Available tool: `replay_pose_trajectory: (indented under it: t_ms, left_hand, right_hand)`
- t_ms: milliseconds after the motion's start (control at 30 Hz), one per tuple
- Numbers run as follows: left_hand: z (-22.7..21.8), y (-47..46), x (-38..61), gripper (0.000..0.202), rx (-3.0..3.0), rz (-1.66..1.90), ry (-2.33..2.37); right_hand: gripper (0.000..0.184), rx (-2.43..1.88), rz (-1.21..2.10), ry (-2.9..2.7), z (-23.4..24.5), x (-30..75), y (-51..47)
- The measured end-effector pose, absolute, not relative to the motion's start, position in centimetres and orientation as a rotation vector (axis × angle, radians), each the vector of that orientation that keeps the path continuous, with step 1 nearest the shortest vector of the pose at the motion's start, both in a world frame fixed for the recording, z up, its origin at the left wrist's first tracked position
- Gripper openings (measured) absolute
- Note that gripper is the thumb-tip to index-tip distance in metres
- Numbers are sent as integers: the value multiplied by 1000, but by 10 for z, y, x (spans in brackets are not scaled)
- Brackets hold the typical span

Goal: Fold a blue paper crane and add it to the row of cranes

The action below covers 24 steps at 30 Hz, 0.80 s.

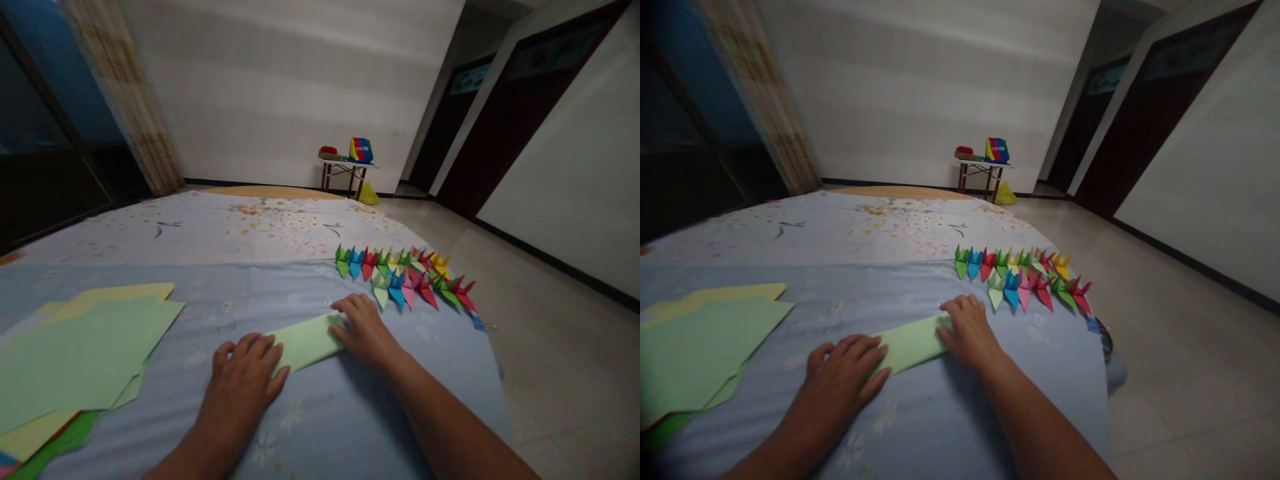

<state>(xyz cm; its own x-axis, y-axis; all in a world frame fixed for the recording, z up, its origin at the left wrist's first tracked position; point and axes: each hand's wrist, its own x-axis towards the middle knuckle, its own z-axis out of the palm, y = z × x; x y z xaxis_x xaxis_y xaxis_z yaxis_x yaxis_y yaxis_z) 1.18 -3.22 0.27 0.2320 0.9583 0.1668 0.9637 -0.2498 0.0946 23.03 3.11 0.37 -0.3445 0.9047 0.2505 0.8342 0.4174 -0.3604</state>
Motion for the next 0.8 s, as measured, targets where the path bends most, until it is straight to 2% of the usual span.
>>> replay_pose_trajectory:
  t_ms: [133,367,800]
  left_hand:
    - [2,-33,14,20,-2437,-317,-1894]
    - [4,-34,16,17,-2437,-337,-1880]
    - [-3,-36,13,14,-2427,-344,-1949]
  right_hand:
    - [35,-1250,29,-2345,2,198,11]
    - [44,-1318,-178,-2385,1,165,-7]
    - [51,-1394,-181,-2408,-29,168,-3]
